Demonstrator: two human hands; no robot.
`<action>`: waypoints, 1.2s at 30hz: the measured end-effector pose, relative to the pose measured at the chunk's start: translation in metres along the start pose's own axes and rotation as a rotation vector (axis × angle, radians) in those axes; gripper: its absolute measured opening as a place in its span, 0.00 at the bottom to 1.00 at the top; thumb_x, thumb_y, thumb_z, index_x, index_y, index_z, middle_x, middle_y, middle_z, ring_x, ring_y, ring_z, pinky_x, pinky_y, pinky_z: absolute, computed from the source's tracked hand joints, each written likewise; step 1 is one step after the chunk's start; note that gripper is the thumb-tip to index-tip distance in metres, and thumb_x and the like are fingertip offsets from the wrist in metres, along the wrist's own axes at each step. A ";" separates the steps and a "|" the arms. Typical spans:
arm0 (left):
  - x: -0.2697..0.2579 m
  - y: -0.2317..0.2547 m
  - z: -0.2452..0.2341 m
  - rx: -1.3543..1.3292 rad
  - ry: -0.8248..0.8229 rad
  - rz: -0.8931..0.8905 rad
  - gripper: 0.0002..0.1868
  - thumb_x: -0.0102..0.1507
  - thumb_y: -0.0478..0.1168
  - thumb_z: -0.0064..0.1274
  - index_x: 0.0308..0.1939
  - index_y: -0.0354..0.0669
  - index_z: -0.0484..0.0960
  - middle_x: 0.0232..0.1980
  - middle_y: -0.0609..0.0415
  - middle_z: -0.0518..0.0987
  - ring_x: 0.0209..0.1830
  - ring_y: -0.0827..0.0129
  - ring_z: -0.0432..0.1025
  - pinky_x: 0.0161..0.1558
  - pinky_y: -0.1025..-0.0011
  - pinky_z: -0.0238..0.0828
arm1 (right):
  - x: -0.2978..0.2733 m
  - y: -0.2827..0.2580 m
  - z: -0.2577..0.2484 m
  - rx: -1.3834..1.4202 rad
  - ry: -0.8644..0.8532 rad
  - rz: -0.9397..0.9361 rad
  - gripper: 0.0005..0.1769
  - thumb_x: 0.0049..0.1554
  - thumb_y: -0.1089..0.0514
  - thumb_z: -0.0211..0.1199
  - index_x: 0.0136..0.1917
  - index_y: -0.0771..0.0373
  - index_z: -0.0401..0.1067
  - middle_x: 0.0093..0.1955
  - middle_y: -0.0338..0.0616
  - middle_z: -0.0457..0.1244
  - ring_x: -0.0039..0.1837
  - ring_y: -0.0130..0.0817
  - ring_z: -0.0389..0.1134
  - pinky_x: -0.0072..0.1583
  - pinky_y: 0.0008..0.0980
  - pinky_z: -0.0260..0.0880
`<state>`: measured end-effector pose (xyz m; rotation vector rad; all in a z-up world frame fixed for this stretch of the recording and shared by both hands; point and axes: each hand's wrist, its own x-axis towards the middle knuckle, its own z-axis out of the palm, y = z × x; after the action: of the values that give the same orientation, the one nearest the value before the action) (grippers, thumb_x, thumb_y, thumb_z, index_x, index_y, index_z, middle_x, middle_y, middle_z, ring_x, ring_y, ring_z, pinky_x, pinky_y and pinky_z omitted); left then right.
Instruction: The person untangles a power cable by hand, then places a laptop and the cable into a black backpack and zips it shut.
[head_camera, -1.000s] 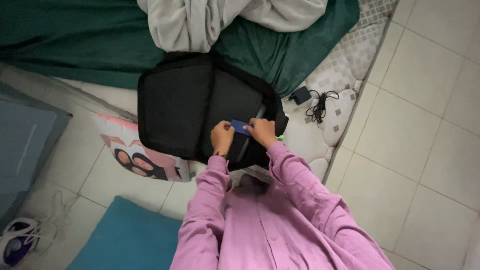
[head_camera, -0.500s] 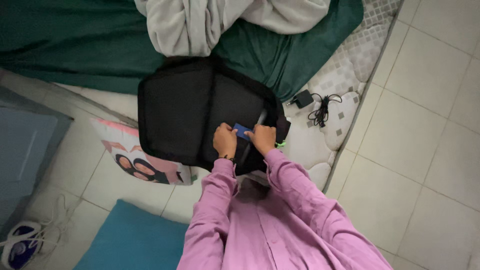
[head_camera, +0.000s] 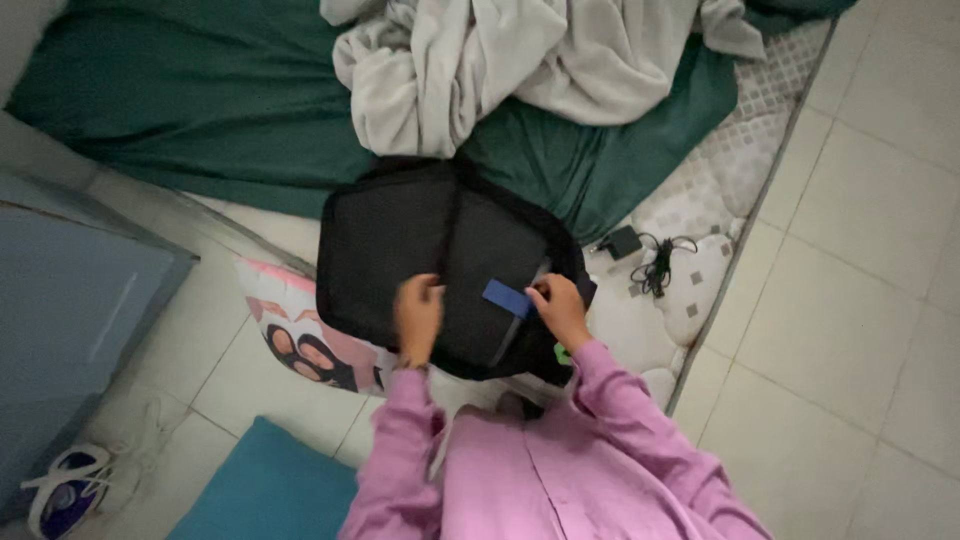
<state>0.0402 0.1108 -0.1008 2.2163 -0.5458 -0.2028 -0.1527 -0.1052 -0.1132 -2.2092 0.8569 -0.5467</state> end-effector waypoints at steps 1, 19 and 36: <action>-0.004 -0.002 -0.029 0.055 0.184 0.109 0.15 0.64 0.41 0.58 0.53 0.39 0.81 0.54 0.44 0.79 0.57 0.51 0.72 0.60 0.57 0.66 | -0.005 -0.003 -0.014 -0.024 0.076 -0.034 0.16 0.53 0.52 0.72 0.46 0.65 0.74 0.42 0.49 0.66 0.48 0.49 0.67 0.51 0.45 0.67; 0.022 0.065 -0.100 -0.392 0.263 -0.093 0.31 0.70 0.44 0.55 0.70 0.24 0.66 0.71 0.35 0.69 0.70 0.50 0.65 0.68 0.64 0.58 | -0.041 0.084 -0.036 -0.087 -0.088 0.526 0.31 0.51 0.39 0.70 0.56 0.65 0.74 0.46 0.55 0.72 0.51 0.52 0.73 0.54 0.46 0.72; -0.121 0.102 0.047 0.238 -0.652 0.461 0.38 0.47 0.38 0.67 0.62 0.44 0.73 0.72 0.43 0.70 0.72 0.45 0.58 0.63 0.32 0.48 | -0.045 0.041 -0.029 0.614 -0.052 0.768 0.29 0.58 0.38 0.69 0.50 0.68 0.71 0.38 0.45 0.64 0.34 0.33 0.64 0.36 0.32 0.65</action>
<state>-0.1148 0.0748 -0.0574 2.1501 -1.4775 -0.6490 -0.2181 -0.1081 -0.1293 -1.2114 1.2173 -0.3053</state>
